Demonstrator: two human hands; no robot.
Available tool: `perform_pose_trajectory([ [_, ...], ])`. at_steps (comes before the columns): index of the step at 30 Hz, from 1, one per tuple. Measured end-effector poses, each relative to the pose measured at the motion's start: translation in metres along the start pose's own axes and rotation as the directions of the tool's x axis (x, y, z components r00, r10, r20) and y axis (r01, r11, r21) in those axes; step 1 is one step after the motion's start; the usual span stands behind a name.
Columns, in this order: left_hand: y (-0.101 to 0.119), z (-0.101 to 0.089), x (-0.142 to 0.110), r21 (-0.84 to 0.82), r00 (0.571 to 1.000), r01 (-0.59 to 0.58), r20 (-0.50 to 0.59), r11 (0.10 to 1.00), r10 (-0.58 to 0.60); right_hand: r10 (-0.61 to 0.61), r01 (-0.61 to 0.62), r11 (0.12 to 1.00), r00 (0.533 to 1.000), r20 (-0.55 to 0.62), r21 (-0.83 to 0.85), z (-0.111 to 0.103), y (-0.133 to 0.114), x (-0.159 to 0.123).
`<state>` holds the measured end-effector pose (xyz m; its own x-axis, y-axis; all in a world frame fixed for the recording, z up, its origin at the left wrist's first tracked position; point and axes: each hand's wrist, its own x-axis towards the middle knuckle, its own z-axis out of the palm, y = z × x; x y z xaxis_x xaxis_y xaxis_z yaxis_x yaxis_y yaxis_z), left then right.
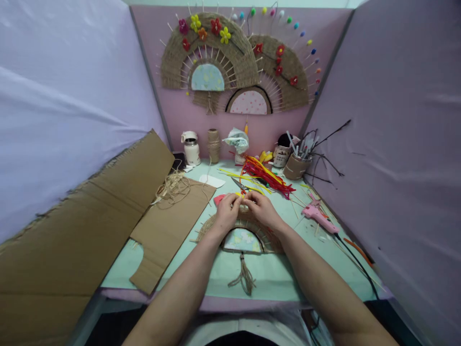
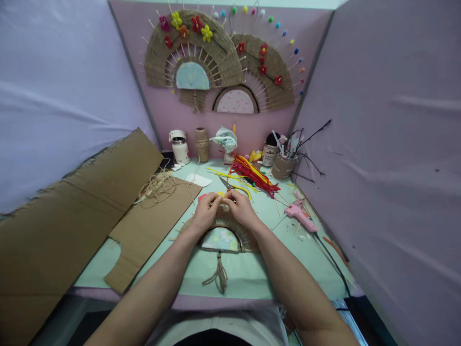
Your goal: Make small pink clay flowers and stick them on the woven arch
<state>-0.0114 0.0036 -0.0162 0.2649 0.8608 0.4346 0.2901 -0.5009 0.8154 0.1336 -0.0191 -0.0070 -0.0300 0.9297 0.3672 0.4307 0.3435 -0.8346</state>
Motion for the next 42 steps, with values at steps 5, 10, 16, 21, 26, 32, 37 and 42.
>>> perform_pose_trajectory([
  [5,-0.001,-0.001,0.001,0.009,0.999,-0.028,-0.021,1.0,0.028,-0.077,0.074,0.992,0.996,-0.032,-0.1,0.004,0.001,-0.002],
  [10,-0.003,-0.002,0.002,0.107,1.0,0.009,-0.018,0.994,-0.007,-0.218,0.178,0.896,0.975,-0.053,-0.408,0.014,0.002,-0.007],
  [16,-0.002,0.0,0.002,0.19,0.996,0.063,0.051,0.98,-0.074,-0.315,0.185,0.75,0.944,-0.097,-0.636,0.017,0.008,-0.004],
  [21,0.0,-0.002,0.002,0.204,0.998,0.035,0.038,0.978,-0.044,-0.325,0.206,0.749,0.942,-0.079,-0.629,0.013,0.007,-0.004],
  [26,0.002,-0.005,0.001,0.182,0.997,-0.043,-0.049,0.982,0.053,-0.23,0.183,0.893,0.971,-0.069,-0.411,0.008,0.001,-0.007],
  [32,0.001,0.001,-0.002,0.228,0.998,-0.068,0.032,0.971,0.063,-0.183,0.132,0.803,0.983,-0.03,-0.582,0.002,-0.006,-0.008],
  [37,0.003,0.003,-0.003,0.245,0.983,-0.014,0.178,0.969,-0.031,-0.125,0.023,0.753,0.986,-0.108,-0.658,-0.002,-0.005,-0.008],
  [42,0.002,0.003,-0.009,0.31,0.987,-0.147,-0.023,0.939,0.162,-0.103,-0.017,0.885,0.967,-0.231,-0.465,-0.005,-0.004,-0.007],
])
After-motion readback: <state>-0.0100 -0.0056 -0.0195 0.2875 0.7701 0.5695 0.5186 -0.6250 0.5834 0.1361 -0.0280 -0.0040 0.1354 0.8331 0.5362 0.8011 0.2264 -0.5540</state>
